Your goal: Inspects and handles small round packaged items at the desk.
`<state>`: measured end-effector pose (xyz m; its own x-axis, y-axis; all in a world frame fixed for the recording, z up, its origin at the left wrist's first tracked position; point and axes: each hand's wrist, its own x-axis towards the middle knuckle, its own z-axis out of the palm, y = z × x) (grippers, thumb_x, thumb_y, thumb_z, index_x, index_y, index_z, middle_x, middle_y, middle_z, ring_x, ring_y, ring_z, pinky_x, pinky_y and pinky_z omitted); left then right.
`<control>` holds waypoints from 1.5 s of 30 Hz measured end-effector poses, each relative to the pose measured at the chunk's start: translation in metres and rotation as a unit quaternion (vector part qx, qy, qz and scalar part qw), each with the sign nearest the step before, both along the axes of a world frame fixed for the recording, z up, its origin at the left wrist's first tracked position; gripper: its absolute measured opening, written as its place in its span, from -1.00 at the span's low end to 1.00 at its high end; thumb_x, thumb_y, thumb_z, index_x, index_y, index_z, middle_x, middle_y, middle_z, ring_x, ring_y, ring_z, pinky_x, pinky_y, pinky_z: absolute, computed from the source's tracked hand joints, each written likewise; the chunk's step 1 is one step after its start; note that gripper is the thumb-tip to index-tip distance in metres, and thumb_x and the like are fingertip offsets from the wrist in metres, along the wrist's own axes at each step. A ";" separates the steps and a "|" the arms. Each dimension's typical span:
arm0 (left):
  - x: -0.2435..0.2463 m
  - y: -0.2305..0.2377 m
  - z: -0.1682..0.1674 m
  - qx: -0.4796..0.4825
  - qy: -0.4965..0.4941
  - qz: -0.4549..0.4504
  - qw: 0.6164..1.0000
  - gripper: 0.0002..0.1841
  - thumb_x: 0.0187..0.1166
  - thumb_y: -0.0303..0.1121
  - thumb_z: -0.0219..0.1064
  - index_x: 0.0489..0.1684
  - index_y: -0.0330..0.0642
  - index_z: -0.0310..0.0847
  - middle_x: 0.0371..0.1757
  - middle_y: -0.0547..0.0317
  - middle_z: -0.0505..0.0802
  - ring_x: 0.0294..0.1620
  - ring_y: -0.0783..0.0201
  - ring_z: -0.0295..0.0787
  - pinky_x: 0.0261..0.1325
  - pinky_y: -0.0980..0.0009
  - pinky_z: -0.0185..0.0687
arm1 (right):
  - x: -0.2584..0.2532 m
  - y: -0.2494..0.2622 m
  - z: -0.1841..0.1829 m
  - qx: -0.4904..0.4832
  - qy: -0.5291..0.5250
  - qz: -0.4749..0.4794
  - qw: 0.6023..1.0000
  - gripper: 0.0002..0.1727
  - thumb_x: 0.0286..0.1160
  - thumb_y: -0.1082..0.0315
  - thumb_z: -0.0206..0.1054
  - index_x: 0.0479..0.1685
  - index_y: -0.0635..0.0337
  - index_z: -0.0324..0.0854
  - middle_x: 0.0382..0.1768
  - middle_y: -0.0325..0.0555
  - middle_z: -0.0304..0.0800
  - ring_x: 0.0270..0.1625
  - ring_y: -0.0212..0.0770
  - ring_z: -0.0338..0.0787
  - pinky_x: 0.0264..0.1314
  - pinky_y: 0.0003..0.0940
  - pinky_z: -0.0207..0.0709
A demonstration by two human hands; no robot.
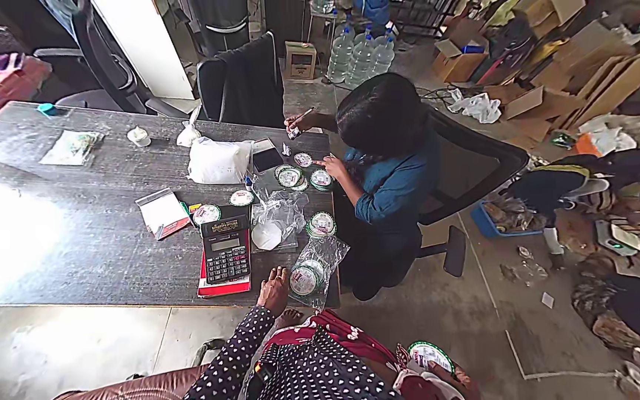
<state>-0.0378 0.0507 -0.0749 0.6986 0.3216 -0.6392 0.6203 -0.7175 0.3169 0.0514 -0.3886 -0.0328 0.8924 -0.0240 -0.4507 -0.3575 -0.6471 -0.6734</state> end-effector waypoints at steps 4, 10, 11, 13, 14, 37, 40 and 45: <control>0.000 0.000 -0.001 0.002 -0.005 -0.002 1.000 -0.17 0.50 -0.67 0.21 0.87 -0.38 -0.09 0.89 -0.23 0.11 0.90 -0.21 -0.07 0.73 -0.21 0.18 | -0.002 0.000 -0.007 0.012 -0.005 -0.008 1.000 -0.64 0.48 0.42 0.46 0.15 0.51 0.65 -0.12 0.11 0.84 -0.13 -0.35 0.78 0.11 -0.32 0.65; 0.000 0.000 -0.001 0.002 0.000 -0.003 1.000 -0.15 0.48 -0.68 0.23 0.87 -0.37 -0.10 0.90 -0.22 0.08 0.91 -0.20 -0.09 0.74 -0.21 0.17 | -0.003 0.007 -0.006 0.018 0.003 -0.013 1.000 -0.62 0.48 0.44 0.45 0.20 0.51 0.61 -0.11 0.09 0.82 -0.12 -0.38 0.76 0.11 -0.37 0.63; 0.000 0.000 -0.001 0.003 0.001 -0.004 1.000 -0.14 0.46 -0.69 0.24 0.87 -0.37 -0.10 0.89 -0.22 0.09 0.91 -0.20 -0.09 0.73 -0.21 0.17 | -0.003 0.007 -0.006 0.010 0.005 -0.010 1.000 -0.61 0.48 0.42 0.46 0.21 0.50 0.62 -0.09 0.12 0.83 -0.10 -0.34 0.77 0.13 -0.32 0.63; 0.000 0.000 -0.002 0.003 0.000 -0.006 1.000 -0.13 0.46 -0.69 0.24 0.87 -0.38 -0.11 0.90 -0.23 0.08 0.91 -0.20 -0.09 0.74 -0.21 0.16 | -0.001 0.006 -0.008 -0.002 0.004 -0.004 1.000 -0.60 0.48 0.40 0.47 0.22 0.48 0.64 -0.06 0.15 0.83 -0.06 -0.27 0.78 0.17 -0.25 0.63; 0.000 -0.001 -0.002 0.002 0.000 -0.006 1.000 -0.13 0.46 -0.69 0.24 0.87 -0.38 -0.11 0.90 -0.23 0.07 0.91 -0.20 -0.10 0.74 -0.21 0.16 | -0.001 0.004 -0.010 -0.005 0.004 0.000 1.000 -0.60 0.47 0.39 0.48 0.21 0.48 0.64 -0.06 0.15 0.83 -0.05 -0.25 0.79 0.18 -0.23 0.63; -0.001 0.000 -0.004 0.003 0.005 -0.005 1.000 -0.12 0.45 -0.69 0.25 0.88 -0.35 -0.11 0.91 -0.21 0.05 0.92 -0.19 -0.13 0.74 -0.23 0.12 | -0.003 0.032 0.005 -0.042 0.019 0.024 0.999 -0.61 0.50 0.41 0.47 0.23 0.47 0.65 -0.03 0.20 0.84 0.00 -0.18 0.81 0.24 -0.18 0.61; -0.001 0.000 -0.005 0.000 0.003 -0.006 1.000 -0.11 0.44 -0.68 0.26 0.88 -0.35 -0.11 0.91 -0.22 0.05 0.92 -0.20 -0.14 0.75 -0.23 0.12 | -0.003 0.037 0.009 -0.049 0.023 0.022 0.998 -0.61 0.51 0.41 0.46 0.23 0.47 0.65 -0.03 0.20 0.84 0.00 -0.18 0.80 0.23 -0.18 0.60; -0.001 0.001 -0.004 -0.002 -0.001 -0.007 1.000 -0.12 0.42 -0.69 0.27 0.87 -0.36 -0.08 0.90 -0.21 0.06 0.92 -0.19 -0.12 0.74 -0.24 0.14 | -0.004 0.045 0.019 -0.055 0.029 0.026 0.998 -0.59 0.55 0.40 0.44 0.30 0.48 0.62 0.03 0.23 0.83 0.05 -0.16 0.80 0.28 -0.19 0.58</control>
